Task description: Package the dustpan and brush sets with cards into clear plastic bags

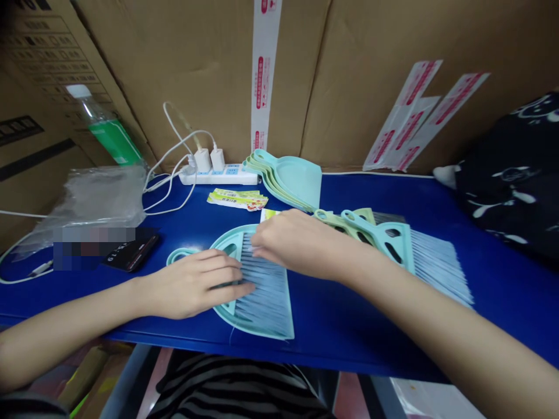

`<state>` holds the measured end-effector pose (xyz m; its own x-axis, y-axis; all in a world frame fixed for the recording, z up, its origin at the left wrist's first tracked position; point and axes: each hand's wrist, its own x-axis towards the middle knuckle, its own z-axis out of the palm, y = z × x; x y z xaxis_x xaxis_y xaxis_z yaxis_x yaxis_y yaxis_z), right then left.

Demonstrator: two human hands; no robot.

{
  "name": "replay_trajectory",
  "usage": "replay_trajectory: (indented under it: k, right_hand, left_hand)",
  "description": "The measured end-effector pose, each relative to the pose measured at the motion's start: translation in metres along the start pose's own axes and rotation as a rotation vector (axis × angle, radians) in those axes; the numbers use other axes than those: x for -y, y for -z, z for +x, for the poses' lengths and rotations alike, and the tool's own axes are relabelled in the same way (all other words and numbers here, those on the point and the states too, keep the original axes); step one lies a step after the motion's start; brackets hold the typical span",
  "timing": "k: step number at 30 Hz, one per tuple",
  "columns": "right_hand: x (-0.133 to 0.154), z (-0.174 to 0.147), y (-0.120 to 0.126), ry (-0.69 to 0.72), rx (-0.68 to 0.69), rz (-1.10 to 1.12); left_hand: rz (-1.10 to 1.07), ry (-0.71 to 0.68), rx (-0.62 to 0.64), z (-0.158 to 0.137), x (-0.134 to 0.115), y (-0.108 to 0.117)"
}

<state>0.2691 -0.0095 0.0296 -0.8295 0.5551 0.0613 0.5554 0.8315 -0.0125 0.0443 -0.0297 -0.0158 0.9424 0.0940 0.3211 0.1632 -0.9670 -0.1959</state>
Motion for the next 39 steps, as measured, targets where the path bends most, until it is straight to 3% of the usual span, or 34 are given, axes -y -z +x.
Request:
replay_trajectory:
  k: [7,13,18,21,27,39]
  right_hand:
    - [0.006,-0.021,-0.019,-0.010,-0.056,0.184]
    - [0.001,-0.027,-0.010,0.024,-0.022,0.444]
    - [-0.010,-0.028,-0.022,-0.047,-0.161,0.087]
    - [-0.012,-0.029,-0.033,-0.025,-0.154,-0.034]
    - [-0.010,-0.030,-0.037,-0.015,-0.074,-0.027]
    - [-0.001,-0.028,-0.027,-0.057,0.008,0.007]
  left_hand:
    - [0.028,-0.003,0.030,0.001,0.000,0.002]
    - [0.032,-0.002,0.003,0.001,0.000,0.003]
    - [0.025,0.012,-0.017,0.002,0.000,0.005]
    - [0.033,0.059,0.014,0.002,0.001,0.006]
    - [-0.015,0.158,0.107,0.001,0.002,0.004]
    - [0.000,0.203,0.114,0.001,0.001,0.005]
